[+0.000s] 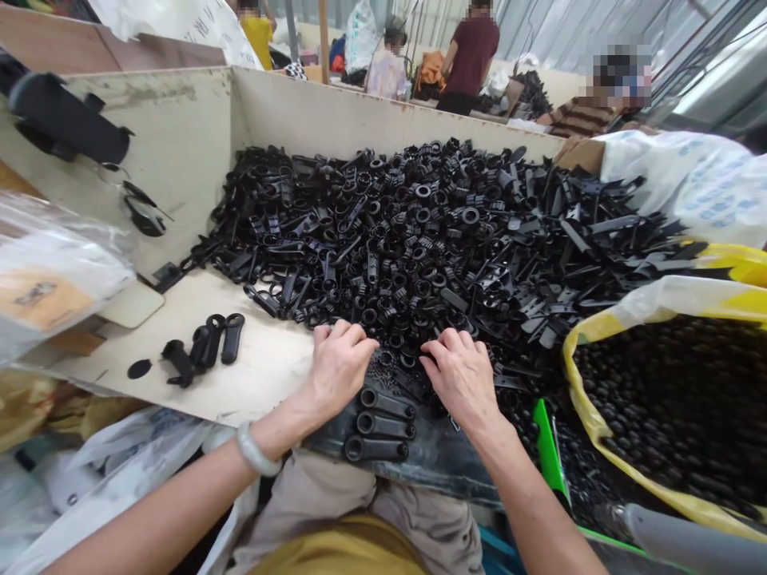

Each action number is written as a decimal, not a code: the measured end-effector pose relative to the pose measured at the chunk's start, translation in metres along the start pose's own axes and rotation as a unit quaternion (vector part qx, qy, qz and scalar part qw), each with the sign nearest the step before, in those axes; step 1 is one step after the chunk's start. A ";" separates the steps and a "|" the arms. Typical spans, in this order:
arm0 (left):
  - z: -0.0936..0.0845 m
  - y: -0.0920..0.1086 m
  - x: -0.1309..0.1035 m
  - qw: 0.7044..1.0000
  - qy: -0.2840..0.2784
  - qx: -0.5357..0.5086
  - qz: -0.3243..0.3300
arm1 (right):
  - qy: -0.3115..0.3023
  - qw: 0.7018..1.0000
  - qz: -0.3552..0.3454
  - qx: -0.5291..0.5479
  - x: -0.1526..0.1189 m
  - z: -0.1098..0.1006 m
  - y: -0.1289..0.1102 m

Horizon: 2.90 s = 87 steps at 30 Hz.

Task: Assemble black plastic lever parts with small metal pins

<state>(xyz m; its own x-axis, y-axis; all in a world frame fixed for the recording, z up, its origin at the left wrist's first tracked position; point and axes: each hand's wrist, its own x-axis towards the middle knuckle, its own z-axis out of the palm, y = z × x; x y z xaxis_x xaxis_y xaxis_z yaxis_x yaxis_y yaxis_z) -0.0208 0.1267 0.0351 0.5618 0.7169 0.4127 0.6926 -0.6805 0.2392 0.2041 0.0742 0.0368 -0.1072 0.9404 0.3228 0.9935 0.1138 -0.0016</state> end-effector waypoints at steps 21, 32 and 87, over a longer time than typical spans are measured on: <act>0.029 0.023 0.040 0.997 -0.061 0.005 0.051 | -0.031 0.999 0.001 0.026 -0.003 -0.010 -0.008; 0.020 -0.009 0.068 0.996 0.054 0.021 0.065 | 0.036 0.979 0.001 0.199 0.035 -0.001 0.002; 0.005 -0.034 0.058 0.987 -0.007 0.058 0.148 | -0.038 0.992 -0.061 0.107 0.021 -0.021 -0.005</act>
<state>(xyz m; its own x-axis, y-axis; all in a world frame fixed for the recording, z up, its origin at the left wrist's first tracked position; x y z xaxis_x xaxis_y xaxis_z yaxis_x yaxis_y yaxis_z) -0.0098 0.1920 0.0468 0.7526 0.4925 0.4372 0.5444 -0.8388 0.0076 0.1979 0.0867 0.0631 -0.2377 0.9357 0.2608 0.9425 0.2870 -0.1709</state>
